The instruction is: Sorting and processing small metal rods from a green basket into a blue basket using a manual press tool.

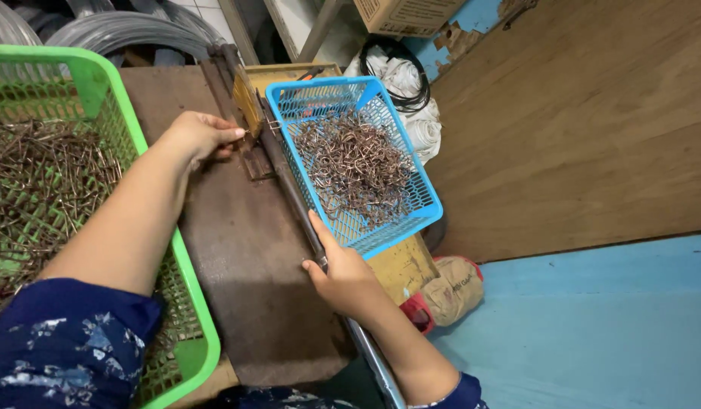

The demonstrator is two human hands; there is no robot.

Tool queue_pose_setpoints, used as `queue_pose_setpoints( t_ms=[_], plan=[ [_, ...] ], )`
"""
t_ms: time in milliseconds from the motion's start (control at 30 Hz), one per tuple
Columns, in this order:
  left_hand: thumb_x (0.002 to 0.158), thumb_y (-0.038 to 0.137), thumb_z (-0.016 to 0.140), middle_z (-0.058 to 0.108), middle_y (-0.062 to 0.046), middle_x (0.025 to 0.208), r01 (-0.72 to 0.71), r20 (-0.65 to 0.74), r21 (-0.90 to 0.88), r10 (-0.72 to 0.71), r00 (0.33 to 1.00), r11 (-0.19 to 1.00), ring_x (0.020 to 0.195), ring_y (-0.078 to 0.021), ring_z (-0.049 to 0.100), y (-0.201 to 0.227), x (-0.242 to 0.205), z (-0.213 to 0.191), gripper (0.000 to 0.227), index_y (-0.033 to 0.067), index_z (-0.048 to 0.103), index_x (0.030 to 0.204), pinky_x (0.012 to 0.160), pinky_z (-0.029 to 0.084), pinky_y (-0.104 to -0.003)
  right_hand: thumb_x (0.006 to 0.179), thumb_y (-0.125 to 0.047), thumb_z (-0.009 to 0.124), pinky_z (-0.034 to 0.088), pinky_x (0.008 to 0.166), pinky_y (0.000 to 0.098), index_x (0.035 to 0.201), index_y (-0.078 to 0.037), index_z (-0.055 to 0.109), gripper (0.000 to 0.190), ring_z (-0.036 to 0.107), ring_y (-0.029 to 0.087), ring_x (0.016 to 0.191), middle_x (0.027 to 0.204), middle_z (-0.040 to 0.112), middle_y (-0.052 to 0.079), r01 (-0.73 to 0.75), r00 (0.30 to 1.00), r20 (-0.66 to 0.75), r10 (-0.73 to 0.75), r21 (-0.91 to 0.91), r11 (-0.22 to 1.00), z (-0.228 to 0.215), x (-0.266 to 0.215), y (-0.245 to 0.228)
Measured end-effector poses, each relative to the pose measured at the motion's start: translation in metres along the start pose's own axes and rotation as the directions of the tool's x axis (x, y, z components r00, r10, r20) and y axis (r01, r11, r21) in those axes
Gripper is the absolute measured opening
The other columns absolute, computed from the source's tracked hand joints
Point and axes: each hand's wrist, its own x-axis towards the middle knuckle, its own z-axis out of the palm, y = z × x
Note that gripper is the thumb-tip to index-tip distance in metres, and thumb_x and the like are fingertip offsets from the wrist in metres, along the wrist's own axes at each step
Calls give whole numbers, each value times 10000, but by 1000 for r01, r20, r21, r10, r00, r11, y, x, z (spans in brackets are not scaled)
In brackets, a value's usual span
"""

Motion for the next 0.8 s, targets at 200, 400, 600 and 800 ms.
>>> queue_pose_setpoints(
  t_ms=[200,400,600,800],
  plan=[
    [925,162,912,795,-150,940,-42,7,20,41,999,999,764,-118,762,9,-12,2,299,19,768,1145,685,694,-210,1049,-344,566,499,1151,585,1736,-489,141,821,640,460,1348,1366,706,280,11,1000,-6,-11,31,999,-5,-6,-3],
    [922,159,911,798,-148,967,-34,21,26,34,999,999,781,-114,750,19,-25,4,326,4,755,1163,699,684,-212,1058,-320,555,503,1160,576,1741,-468,143,811,647,457,1347,1385,696,287,11,1000,-13,-10,62,998,3,4,3],
    [804,447,956,800,27,949,-93,-113,491,169,979,866,854,-177,785,3,0,18,334,314,837,1086,681,678,-349,1063,-309,544,498,1146,592,1736,-424,166,781,636,486,1334,1359,688,314,52,998,-37,-51,47,997,7,5,7],
    [871,325,704,614,-253,1168,-357,223,926,942,251,-124,1158,-478,582,73,-119,91,425,72,623,1203,945,420,-581,1068,-332,546,510,1127,612,1684,-291,275,674,654,508,1301,1312,694,343,77,995,-62,-74,40,996,28,39,34]
  ],
)
